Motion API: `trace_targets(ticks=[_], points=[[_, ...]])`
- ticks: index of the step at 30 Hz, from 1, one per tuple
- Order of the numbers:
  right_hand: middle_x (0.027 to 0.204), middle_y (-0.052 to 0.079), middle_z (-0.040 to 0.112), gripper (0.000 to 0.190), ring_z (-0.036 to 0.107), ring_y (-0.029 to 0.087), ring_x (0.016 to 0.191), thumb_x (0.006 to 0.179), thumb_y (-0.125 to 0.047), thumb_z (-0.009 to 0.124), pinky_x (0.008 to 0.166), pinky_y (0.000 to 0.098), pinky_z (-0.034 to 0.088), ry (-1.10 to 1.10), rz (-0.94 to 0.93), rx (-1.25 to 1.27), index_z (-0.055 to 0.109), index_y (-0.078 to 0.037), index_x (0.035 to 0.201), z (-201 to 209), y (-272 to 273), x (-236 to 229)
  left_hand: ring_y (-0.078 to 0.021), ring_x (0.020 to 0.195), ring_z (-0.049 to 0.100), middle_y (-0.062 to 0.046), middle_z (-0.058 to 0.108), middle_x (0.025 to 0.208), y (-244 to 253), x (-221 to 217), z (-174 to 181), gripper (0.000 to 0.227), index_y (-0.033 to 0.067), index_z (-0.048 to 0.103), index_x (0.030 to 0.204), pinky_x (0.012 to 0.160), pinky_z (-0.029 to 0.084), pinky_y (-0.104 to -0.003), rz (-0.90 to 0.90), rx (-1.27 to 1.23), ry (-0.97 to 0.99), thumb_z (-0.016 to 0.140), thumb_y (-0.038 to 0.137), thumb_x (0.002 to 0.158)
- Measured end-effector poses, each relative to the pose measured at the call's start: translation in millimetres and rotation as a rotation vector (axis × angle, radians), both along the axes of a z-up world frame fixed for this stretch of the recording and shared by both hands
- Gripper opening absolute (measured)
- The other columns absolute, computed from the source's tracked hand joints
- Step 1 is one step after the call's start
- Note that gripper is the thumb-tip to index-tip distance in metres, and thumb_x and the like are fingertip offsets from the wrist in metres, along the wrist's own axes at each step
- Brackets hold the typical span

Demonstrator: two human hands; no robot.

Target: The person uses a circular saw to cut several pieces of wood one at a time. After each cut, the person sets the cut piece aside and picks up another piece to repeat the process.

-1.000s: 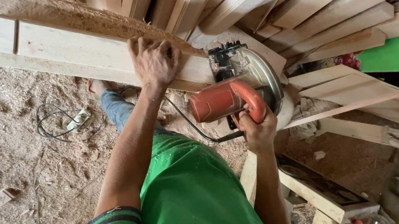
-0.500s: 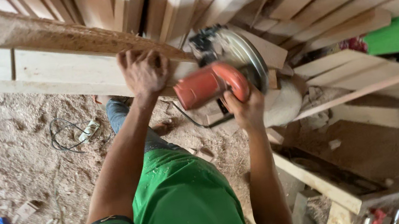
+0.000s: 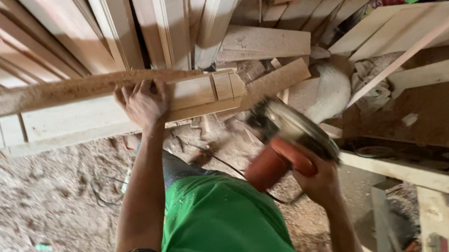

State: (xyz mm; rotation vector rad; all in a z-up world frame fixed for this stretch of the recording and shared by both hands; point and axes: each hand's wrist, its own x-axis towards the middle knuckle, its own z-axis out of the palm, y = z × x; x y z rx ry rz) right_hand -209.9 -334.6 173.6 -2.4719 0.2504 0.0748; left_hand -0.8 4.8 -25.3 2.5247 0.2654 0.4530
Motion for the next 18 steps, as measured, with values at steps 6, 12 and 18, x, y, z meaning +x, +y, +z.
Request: trace_targets(ticks=[6, 12, 18], points=[[0.085, 0.016, 0.078, 0.062, 0.075, 0.038, 0.078, 0.074, -0.025, 0.078, 0.075, 0.0494, 0.059, 0.247, -0.162, -0.434, 0.069, -0.031, 0.136, -4.7, 5.9, -61.2, -0.0274, 0.108, 0.063, -0.009, 0.079, 0.102, 2.5, 0.4, -9.0, 0.040, 0.0080, 0.077, 0.091, 0.120, 0.022, -0.050, -0.036, 0.015, 0.001, 0.055, 0.040, 0.104], [0.109, 0.021, 0.075, 0.082, 0.073, 0.041, 0.101, 0.077, -0.024, 0.074, 0.090, 0.0498, 0.057, 0.516, -0.369, -0.196, 0.046, -0.034, 0.154, -5.6, 1.4, -86.7, -0.0287, 0.118, 0.062, -0.009, 0.078, 0.110, 8.4, -2.3, -16.7, 0.041, 0.0103, 0.076, 0.101, 0.122, 0.025, -0.048, -0.103, 0.031, 0.079, 0.049, 0.041, 0.107], [0.150, 0.023, 0.051, 0.103, 0.050, 0.040, 0.138, 0.074, -0.013, 0.066, 0.106, 0.0430, 0.040, 0.437, -0.253, 0.245, 0.020, -0.032, 0.164, 8.5, 15.1, -78.0, -0.0391, 0.139, 0.043, -0.019, 0.053, 0.149, 45.2, -8.9, 1.3, 0.078, 0.0118, 0.046, 0.152, 0.118, 0.019, -0.060, -0.514, 0.144, 0.353, 0.055, 0.065, 0.096]])
